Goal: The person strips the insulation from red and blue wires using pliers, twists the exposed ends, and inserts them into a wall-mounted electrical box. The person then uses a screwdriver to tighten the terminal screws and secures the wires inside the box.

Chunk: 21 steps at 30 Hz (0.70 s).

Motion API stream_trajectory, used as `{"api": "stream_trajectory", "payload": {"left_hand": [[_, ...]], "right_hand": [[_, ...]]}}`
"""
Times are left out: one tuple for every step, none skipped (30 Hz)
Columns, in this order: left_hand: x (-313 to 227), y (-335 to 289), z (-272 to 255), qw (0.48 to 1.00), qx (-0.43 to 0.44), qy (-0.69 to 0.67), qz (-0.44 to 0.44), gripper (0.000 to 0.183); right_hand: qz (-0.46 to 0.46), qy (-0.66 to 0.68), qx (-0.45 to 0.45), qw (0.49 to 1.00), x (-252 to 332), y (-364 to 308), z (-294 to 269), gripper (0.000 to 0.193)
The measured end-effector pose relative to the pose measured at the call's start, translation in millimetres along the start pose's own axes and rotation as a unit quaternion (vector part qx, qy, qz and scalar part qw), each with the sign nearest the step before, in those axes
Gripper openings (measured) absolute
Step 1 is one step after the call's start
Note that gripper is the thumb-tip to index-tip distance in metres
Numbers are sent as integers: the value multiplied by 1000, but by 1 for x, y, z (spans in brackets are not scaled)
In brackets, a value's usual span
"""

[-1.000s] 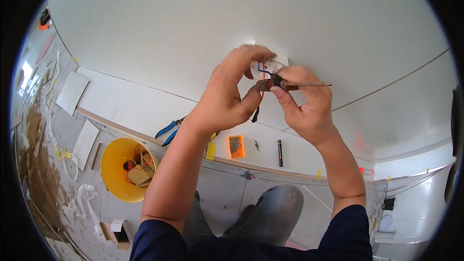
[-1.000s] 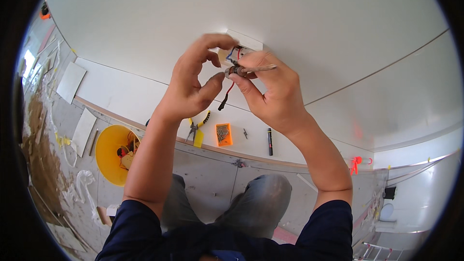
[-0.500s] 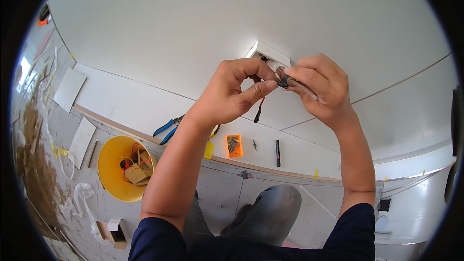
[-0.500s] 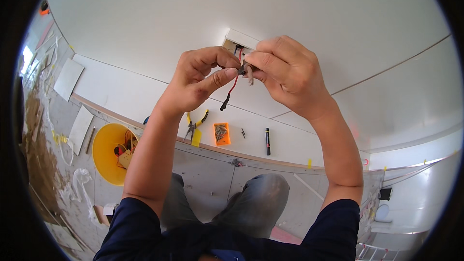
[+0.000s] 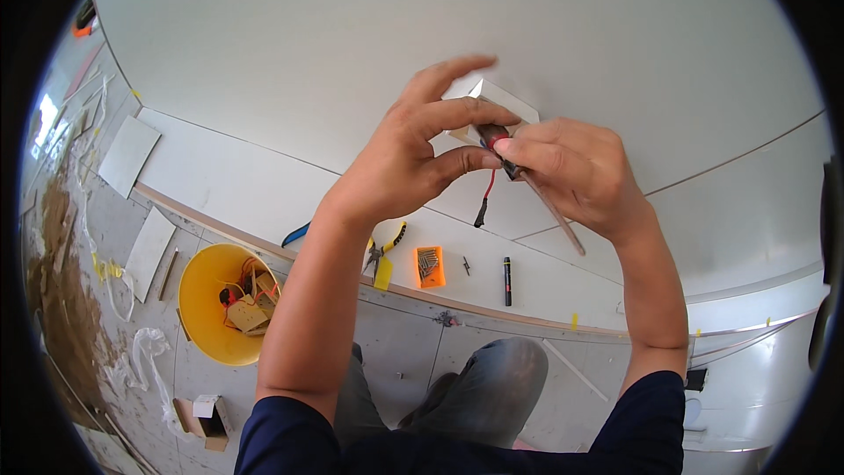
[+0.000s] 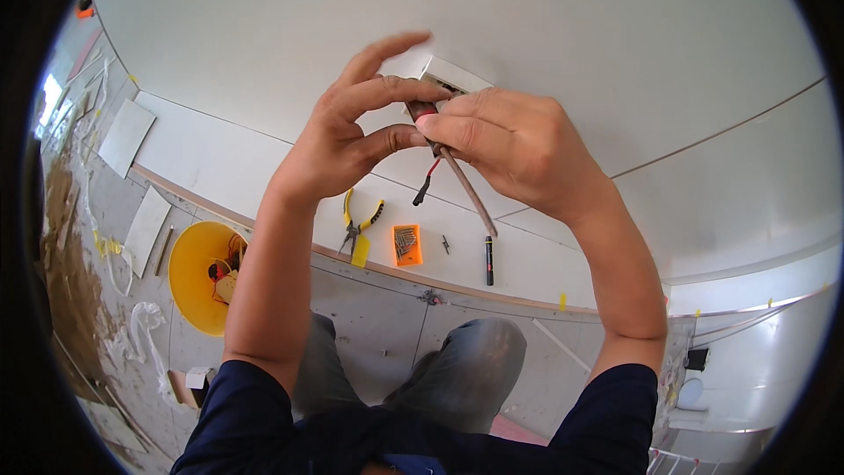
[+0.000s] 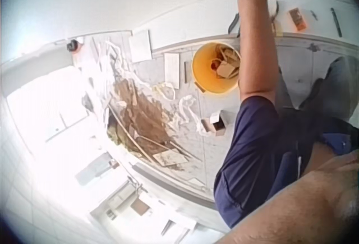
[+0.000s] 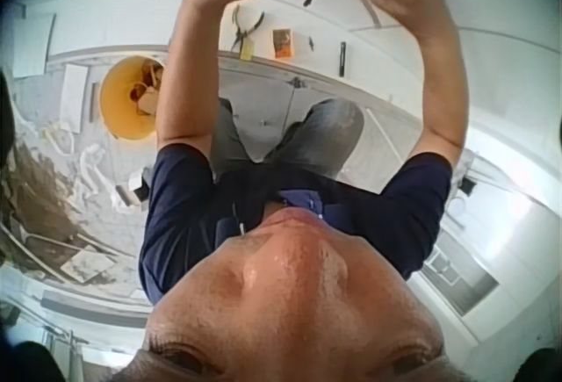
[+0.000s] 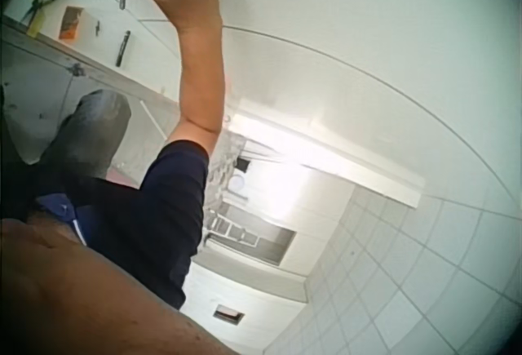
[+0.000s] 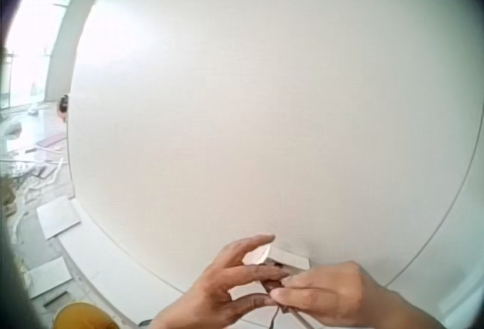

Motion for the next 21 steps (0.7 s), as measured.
{"api": "stream_trajectory", "payload": {"left_hand": [[-7, 2, -2, 999, -7, 30, 39, 36], [-2, 2, -1, 1000, -6, -3, 8, 33], [4, 1, 0, 999, -4, -36, -23, 31], [8, 1, -1, 996, -4, -66, -53, 28], [1, 1, -3, 998, -16, -46, -40, 24], [2, 0, -4, 997, -26, -57, -48, 24], [6, -2, -3, 995, -36, -68, -58, 24], [9, -4, -2, 994, -45, -79, -67, 25], [12, -5, 0, 991, -48, -97, -82, 25], [14, -7, 1, 987, -51, -116, -98, 25], [15, -8, 2, 983, -53, -134, -113, 25], [16, -10, 4, 979, -47, -150, -133, 24], [18, -11, 7, 973, -41, -167, -153, 23], [20, -12, 11, 967, -35, -184, -173, 23], [19, -12, 13, 964, -36, -203, -170, 22], [19, -13, 16, 960, -38, -220, -167, 22], [20, -14, 18, 957, -40, -237, -164, 22], [20, -14, 19, 955, -36, -245, -163, 22], [22, -15, 21, 953, -31, -252, -163, 22], [22, -15, 22, 951, -26, -260, -164, 22], [23, -16, 24, 945, -20, -278, -172, 22]], "right_hand": [[-1, 18, -10, 1000, -4, -1, 2, 36], [-3, 36, -20, 999, -7, -3, 5, 38], [58, 82, -40, 994, -11, -7, 7, 39], [116, 128, -60, 983, -12, -12, 12, 40], [173, 174, -80, 966, -16, -17, 17, 41], [183, 187, -87, 961, -19, -19, 22, 39], [195, 202, -96, 955, -21, -22, 28, 37], [207, 216, -104, 949, -23, -24, 31, 35], [239, 247, -125, 931, -26, -25, 32, 25], [234, 248, -123, 932, -26, -24, 33, 22], [229, 248, -122, 933, -26, -22, 32, 20], [224, 248, -121, 935, -26, -21, 32, 17], [231, 255, -131, 930, -28, -22, 31, 15], [237, 262, -140, 925, -30, -23, 31, 13], [243, 268, -150, 920, -31, -24, 30, 12], [248, 282, -157, 913, -32, -23, 30, 11], [254, 296, -165, 906, -32, -23, 30, 11], [259, 310, -173, 898, -33, -23, 30, 11], [261, 322, -174, 893, -34, -24, 31, 11], [262, 333, -176, 888, -35, -25, 31, 11], [264, 345, -177, 883, -36, -26, 32, 11]]}}
Point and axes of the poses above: each hand's wrist, its own y-axis towards the middle knuckle, its own z-axis out of the palm, x = y × z, the point moved 7 cm from there along y, towards the middle knuckle, and after that the axes turned 2 degrees about -x, right-handed, at the moved point
